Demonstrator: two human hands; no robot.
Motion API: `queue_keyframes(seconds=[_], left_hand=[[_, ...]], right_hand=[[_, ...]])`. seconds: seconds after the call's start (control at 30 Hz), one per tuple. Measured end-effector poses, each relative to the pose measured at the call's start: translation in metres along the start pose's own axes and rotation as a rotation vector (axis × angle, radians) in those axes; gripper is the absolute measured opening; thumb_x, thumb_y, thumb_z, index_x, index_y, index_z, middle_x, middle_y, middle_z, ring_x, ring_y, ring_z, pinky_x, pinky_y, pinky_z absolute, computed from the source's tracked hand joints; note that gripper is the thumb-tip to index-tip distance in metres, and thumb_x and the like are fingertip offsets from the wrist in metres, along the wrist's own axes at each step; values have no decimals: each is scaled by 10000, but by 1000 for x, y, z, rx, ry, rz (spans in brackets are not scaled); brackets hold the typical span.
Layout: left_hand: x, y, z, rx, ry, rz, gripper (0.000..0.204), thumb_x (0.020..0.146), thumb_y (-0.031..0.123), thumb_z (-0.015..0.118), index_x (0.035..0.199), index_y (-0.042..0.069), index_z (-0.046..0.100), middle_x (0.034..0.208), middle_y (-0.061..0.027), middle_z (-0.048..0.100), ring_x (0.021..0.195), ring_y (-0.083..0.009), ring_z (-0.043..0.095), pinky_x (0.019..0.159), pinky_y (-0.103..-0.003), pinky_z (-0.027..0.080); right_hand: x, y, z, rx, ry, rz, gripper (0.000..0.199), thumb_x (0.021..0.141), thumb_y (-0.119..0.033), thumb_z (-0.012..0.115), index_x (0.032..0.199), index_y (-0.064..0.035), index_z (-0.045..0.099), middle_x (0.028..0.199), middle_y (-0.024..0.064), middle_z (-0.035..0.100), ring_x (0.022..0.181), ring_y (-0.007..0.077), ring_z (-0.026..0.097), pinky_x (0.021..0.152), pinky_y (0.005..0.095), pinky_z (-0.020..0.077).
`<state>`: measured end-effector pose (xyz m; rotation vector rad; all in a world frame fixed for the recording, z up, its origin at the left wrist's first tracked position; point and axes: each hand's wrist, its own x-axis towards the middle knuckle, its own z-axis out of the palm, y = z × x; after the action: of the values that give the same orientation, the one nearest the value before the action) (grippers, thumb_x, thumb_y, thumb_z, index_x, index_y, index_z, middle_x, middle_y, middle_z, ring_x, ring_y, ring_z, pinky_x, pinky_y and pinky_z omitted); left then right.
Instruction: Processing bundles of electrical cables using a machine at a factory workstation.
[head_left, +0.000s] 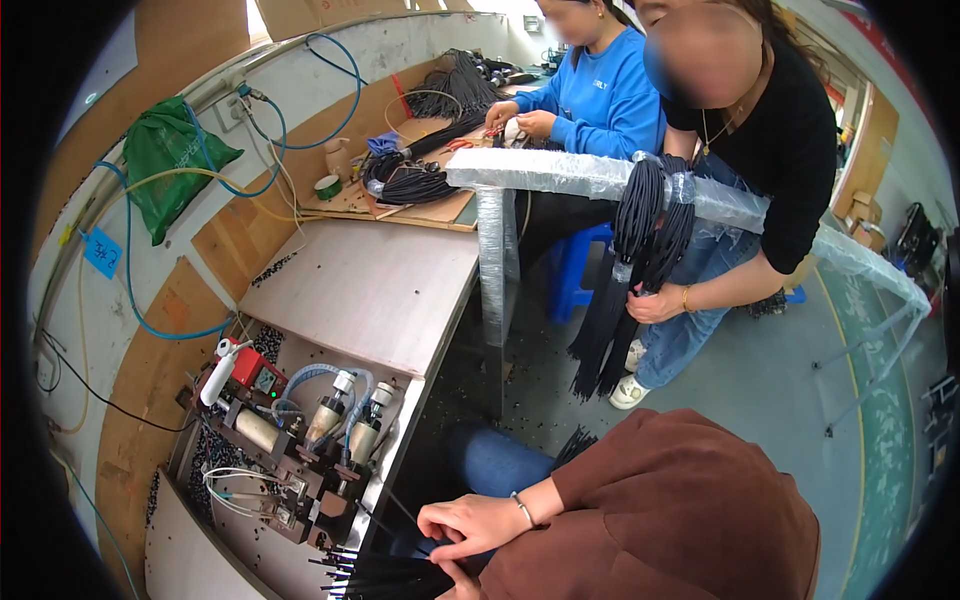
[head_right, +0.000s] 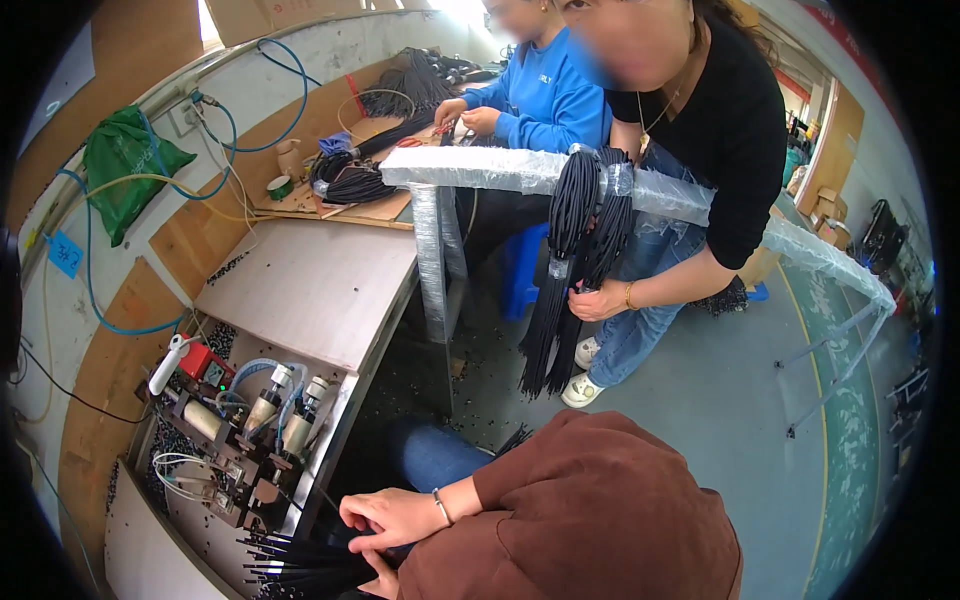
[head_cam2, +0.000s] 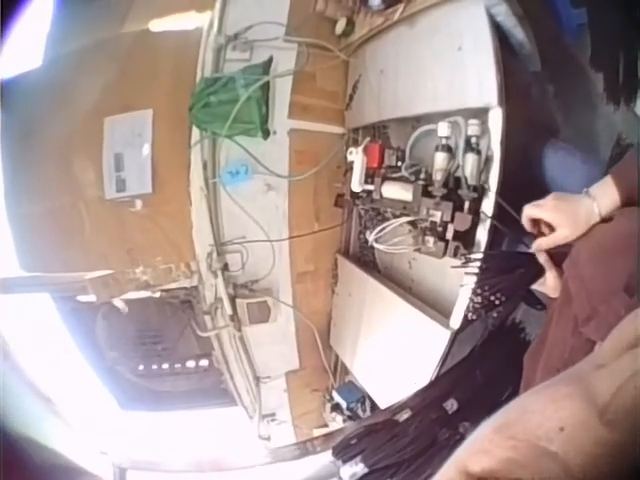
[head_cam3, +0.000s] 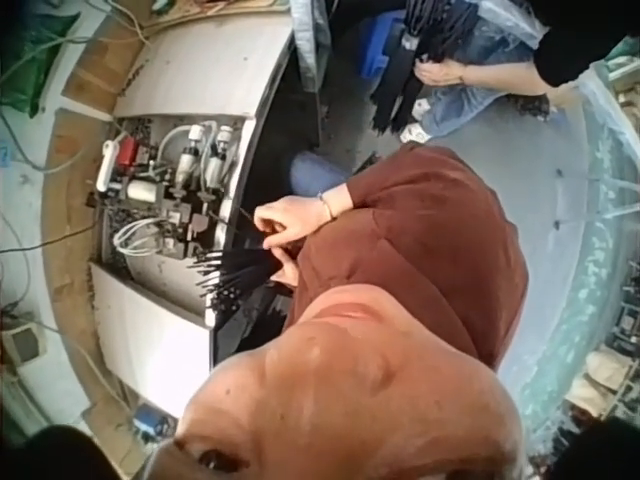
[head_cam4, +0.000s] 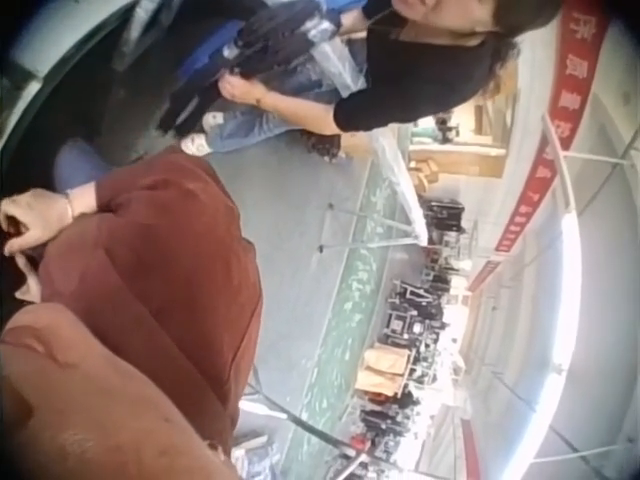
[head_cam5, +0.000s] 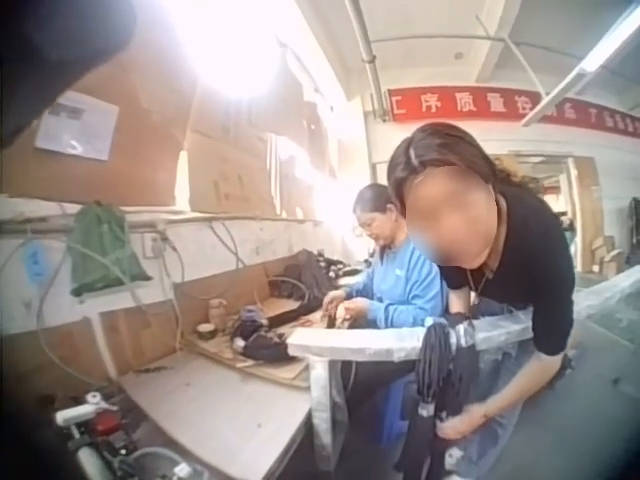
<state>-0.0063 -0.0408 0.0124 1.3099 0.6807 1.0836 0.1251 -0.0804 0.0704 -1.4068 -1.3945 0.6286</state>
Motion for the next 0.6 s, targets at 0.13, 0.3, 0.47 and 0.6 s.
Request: queue_keyframes(seconds=[0.13,0.3,0.47,0.6], left_hand=[[0,-12,1,14,28,13,214,895,148,510,922,-55,570,850,-83,600,731,-150,552,652,-292,465],[0,-26,4,23,70,28,203,885,142,525,940,-49,566,854,-85,598,734,-150,556,650,-290,468],[1,-36,6,34,112,50,199,874,136,539,959,-43,562,858,-86,596,737,-151,560,649,-287,471],[2,-41,5,46,148,73,201,865,131,550,973,-38,559,861,-88,594,739,-152,563,648,-285,473]], right_hand=[[10,11,10,93,67,71,255,813,-226,608,872,-53,431,718,44,516,562,140,539,499,267,412],[9,12,17,352,52,192,210,833,-181,577,900,-40,435,710,35,517,556,100,539,507,245,415],[8,15,22,453,-11,262,203,845,-166,562,957,-30,461,695,16,522,553,70,529,513,225,417],[9,16,21,499,-46,292,233,849,-183,558,1007,-28,485,689,2,527,557,58,525,523,216,421]])
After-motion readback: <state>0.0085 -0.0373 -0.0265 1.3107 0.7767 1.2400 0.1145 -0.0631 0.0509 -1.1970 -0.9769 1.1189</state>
